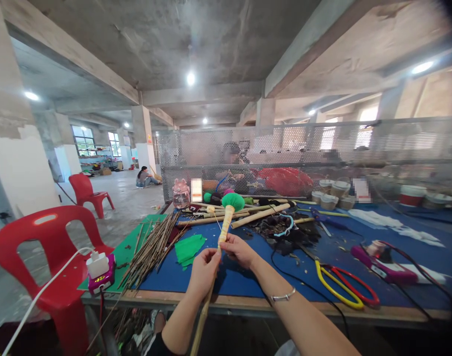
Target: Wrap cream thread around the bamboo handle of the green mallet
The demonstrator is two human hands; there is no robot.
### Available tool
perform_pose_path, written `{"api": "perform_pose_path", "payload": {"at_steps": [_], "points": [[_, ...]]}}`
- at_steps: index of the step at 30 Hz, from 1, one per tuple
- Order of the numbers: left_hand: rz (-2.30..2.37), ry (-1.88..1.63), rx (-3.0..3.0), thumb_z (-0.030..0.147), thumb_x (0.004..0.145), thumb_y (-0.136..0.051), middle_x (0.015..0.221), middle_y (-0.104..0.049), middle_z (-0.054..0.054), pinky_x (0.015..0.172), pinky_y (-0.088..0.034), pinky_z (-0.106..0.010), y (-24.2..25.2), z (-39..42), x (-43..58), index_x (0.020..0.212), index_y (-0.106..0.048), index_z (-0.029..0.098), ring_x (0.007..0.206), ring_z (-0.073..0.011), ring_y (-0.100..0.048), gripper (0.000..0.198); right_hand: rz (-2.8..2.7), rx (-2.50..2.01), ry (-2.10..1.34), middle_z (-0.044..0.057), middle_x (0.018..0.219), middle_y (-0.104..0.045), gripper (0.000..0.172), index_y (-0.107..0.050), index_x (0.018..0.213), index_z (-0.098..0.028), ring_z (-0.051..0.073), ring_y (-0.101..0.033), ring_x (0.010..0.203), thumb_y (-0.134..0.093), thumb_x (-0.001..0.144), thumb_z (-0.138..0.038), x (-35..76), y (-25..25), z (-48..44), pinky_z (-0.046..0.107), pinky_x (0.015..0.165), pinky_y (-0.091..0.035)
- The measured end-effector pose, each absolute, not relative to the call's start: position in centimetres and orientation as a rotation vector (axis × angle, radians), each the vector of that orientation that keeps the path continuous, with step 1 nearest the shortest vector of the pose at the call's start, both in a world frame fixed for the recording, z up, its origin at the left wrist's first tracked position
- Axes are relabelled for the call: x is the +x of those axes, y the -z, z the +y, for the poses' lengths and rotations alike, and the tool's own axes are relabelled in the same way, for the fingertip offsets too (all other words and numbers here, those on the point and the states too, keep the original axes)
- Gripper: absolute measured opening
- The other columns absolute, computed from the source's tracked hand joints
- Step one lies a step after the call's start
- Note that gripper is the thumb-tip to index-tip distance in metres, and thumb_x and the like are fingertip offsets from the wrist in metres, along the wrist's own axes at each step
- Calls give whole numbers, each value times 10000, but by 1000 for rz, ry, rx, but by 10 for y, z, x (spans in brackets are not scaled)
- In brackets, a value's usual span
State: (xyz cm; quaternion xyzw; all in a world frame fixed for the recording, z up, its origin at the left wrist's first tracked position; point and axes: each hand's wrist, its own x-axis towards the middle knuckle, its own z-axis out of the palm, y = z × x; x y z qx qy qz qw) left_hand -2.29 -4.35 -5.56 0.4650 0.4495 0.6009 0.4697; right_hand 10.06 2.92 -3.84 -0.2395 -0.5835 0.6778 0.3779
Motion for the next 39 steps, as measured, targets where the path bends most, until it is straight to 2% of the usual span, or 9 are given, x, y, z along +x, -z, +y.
{"api": "perform_pose_path", "payload": {"at_steps": [3,9,15,18,23,28,32,35,39], "points": [[1153,-1563,1215,386,559,-721,553,-520,33,391,-305,-160,57,-43,-21,734,-590,126,437,-50,-398,340,-1477,-639,-1687,-107,453,-365,379,-438,713,-167,5,-175,331,-739,568,-347,100,38,30,179,327,-73],[1069,-1432,1173,472,642,-631,545,-528,17,404,-329,-185,53,-47,-23,719,-578,123,417,-66,-434,362,-1474,-538,-1901,-122,442,-258,397,-473,838,-160,18,-128,372,-715,608,-376,104,32,23,171,352,-50],[1175,-1603,1228,394,566,-712,586,-520,33,461,-354,-183,57,-42,-20,767,-560,142,466,-64,-438,356,-1499,-646,-1775,-115,439,-299,386,-427,729,-172,13,-152,347,-719,596,-387,103,34,25,182,345,-55],[1171,-1726,1180,314,505,-762,597,-508,51,500,-375,-181,58,-42,-18,841,-530,151,494,-64,-463,440,-1497,-631,-1761,-117,438,-294,386,-427,721,-171,10,-141,343,-721,595,-387,102,35,27,186,342,-61],[1033,-1625,1057,389,568,-719,552,-555,53,443,-377,-192,53,-46,-20,1085,-418,150,424,-84,-497,645,-1461,-499,-1894,-116,459,-272,391,-479,840,-166,18,-130,375,-726,603,-357,105,33,25,176,357,-55],[1007,-1526,1031,446,638,-650,612,-621,-15,450,-415,-215,54,-45,-23,1086,-410,137,453,-111,-547,595,-1483,-537,-1830,-116,446,-294,366,-477,805,-159,16,-144,356,-718,611,-352,103,37,27,178,344,-63],[1059,-1653,1125,366,599,-705,644,-585,14,520,-418,-204,60,-39,-23,1026,-485,135,531,-89,-542,533,-1520,-609,-1704,-114,446,-342,357,-445,755,-165,7,-163,325,-711,618,-358,100,41,31,180,326,-73],[1043,-1686,1153,288,537,-756,647,-567,35,561,-410,-195,61,-38,-23,1070,-489,133,559,-76,-531,616,-1526,-598,-1718,-115,448,-340,363,-441,754,-166,5,-164,326,-712,619,-366,100,41,32,181,326,-76],[950,-1608,1031,338,582,-727,605,-580,32,531,-413,-203,56,-42,-23,1223,-371,114,514,-84,-535,767,-1494,-535,-1857,-114,464,-314,377,-475,832,-154,8,-151,358,-717,623,-353,101,38,29,178,345,-60]]}}
